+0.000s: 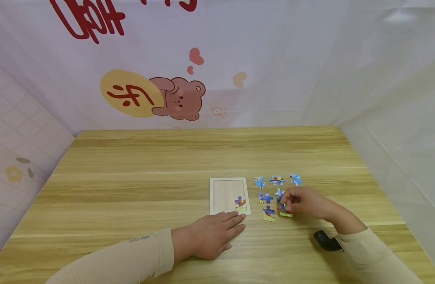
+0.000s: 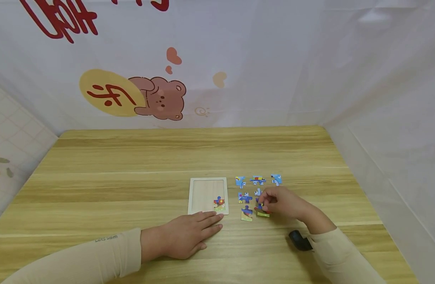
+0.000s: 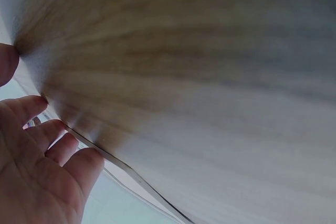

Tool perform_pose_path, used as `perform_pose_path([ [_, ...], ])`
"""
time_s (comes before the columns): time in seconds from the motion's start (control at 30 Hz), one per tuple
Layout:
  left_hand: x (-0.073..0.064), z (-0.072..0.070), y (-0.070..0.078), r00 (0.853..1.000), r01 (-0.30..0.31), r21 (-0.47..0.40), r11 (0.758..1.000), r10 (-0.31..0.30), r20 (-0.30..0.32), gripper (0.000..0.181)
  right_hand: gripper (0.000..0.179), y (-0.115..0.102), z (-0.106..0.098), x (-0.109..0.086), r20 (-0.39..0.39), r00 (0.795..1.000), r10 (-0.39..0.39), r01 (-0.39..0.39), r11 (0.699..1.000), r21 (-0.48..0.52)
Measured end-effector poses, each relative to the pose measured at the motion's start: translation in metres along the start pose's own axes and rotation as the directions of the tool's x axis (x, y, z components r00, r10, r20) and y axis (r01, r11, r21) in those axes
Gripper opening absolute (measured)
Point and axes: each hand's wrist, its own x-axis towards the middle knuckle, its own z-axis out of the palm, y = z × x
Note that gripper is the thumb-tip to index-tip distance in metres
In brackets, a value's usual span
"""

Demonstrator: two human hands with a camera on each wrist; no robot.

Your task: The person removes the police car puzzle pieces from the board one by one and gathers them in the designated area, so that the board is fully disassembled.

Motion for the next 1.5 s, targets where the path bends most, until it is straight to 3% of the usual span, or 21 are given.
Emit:
perform_pose_path([
  [0.47,-0.001,0.002,0.000,1.000,0.001,0.004,1.000,-0.001,-0.021,0.056,0.009,0.007,0.006,-0.004,0.026,0.999,-0.031,0.033,0.995,-0.095],
  [0.83,-0.002,0.000,0.000,1.000,-0.001,-0.007,1.000,0.001,-0.017,0.056,0.012,0.002,0.014,-0.005,-0.034,0.999,-0.031,0.023,0.980,-0.197],
  [1.5,-0.001,0.000,0.000,1.000,-0.006,0.006,1.000,0.006,-0.028,0.055,0.017,-0.003,0.018,-0.005,-0.105,0.994,0.020,-0.049,0.958,-0.282],
])
